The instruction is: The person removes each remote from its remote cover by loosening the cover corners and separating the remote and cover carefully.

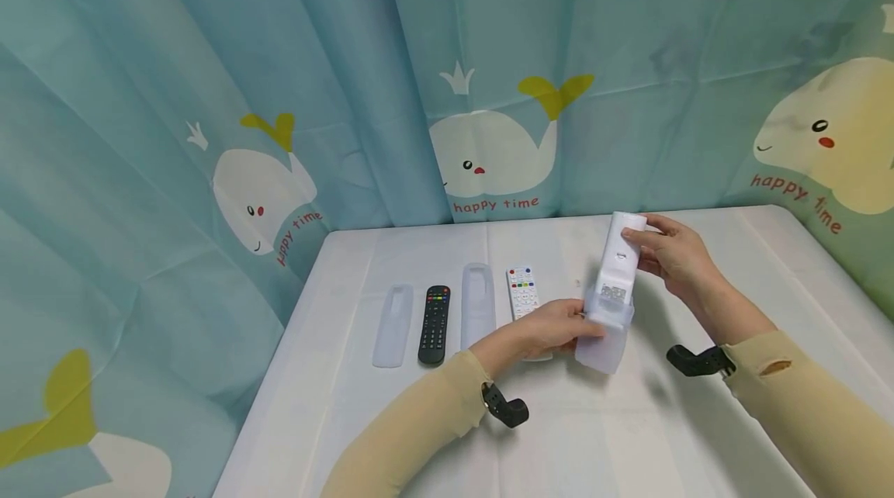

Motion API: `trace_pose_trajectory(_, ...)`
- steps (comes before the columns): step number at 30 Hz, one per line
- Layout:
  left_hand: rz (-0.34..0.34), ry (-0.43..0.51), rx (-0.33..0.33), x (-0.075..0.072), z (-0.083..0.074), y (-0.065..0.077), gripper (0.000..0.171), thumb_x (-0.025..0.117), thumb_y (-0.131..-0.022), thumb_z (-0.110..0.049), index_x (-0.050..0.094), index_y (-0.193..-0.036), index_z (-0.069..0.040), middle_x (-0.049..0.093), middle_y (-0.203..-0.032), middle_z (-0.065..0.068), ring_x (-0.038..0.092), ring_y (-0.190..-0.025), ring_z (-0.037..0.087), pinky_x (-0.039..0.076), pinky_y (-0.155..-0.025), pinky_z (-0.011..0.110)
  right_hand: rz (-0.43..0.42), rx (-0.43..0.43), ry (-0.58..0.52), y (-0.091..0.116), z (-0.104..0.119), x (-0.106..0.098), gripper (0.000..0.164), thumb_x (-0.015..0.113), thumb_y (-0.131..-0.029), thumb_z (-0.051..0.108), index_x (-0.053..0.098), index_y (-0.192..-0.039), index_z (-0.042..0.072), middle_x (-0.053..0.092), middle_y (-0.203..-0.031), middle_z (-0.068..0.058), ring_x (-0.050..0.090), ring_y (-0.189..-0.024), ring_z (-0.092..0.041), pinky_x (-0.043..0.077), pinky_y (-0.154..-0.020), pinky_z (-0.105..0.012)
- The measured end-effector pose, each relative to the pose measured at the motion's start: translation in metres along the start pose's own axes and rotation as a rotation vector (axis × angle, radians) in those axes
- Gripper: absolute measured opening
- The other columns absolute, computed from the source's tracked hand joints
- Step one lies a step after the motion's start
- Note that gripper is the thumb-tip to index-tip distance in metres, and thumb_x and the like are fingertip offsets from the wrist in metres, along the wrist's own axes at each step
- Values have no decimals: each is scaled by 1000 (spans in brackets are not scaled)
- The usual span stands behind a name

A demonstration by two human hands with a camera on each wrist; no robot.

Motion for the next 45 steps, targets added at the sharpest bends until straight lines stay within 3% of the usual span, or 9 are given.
trace_pose_trajectory(5, -38, -78, -43, -3, -2, 2, 22, 73, -96, -13, 69, -117, -7, 70, -104, 1, 67, -93, 18, 57, -85, 38, 81, -7, 69, 1, -4, 4, 86, 70, -99, 30, 19, -161, 1, 62, -101, 13, 67, -84, -6, 58, -76, -22)
trace_pose_trajectory(12, 9, -78, -17, -6, -1, 3, 25, 74, -94, -8, 67, -119, -10, 72, -100, 2, 68, -90, 16, 57, -77, 33, 172, -47, 112, 1, -7, 1, 79, 63, -103, 19, 14, -161, 1, 62, -106, 12, 68, -88, -6, 58, -77, -25)
trace_pose_trajectory(20, 46, -40, 25, -5, 0, 2, 47, 71, -94, 1, 57, -136, -14, 71, -103, 2, 66, -93, 15, 54, -76, 31, 129, -80, 122, -2, -4, 0, 85, 68, -101, 20, 12, -162, -1, 63, -103, 17, 67, -88, -4, 58, -77, -24)
trace_pose_trajectory(27, 150, 25, 21, -4, -2, 4, 67, 65, -96, 6, 43, -154, -22, 70, -112, 5, 66, -100, 17, 55, -80, 34, 108, -71, 124, -1, -5, -2, 81, 65, -102, 20, 14, -161, -2, 63, -100, 17, 67, -87, -4, 58, -76, -24)
trace_pose_trajectory(35, 256, 48, 35, -1, -1, 8, 84, 62, -95, 12, 30, -159, -32, 70, -112, 5, 67, -101, 16, 55, -80, 33, 106, -66, 138, 0, -3, -2, 84, 66, -102, 23, 12, -162, 1, 62, -102, 15, 67, -88, -5, 58, -77, -24)
trace_pose_trajectory(39, 186, -6, 57, 2, 0, 6, 78, 63, -95, 10, 35, -157, -27, 71, -112, 6, 66, -99, 15, 55, -78, 32, 95, -68, 144, 0, -2, -3, 86, 67, -102, 25, 11, -163, 3, 60, -106, 12, 67, -88, -5, 57, -78, -24)
trace_pose_trajectory(45, -91, -38, 30, 7, 1, 1, 37, 69, -96, -4, 62, -132, -6, 71, -107, 3, 67, -99, 17, 57, -87, 38, 95, -88, 64, 1, 0, -4, 91, 72, -98, 21, 11, -162, 2, 61, -109, 10, 68, -87, -6, 58, -76, -23)
Point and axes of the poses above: each hand's wrist, its own y-axis away from the middle knuckle, its own x-axis out of the palm, z = x × y, the point moved 2 cm from there along -y, towards the middle knuckle
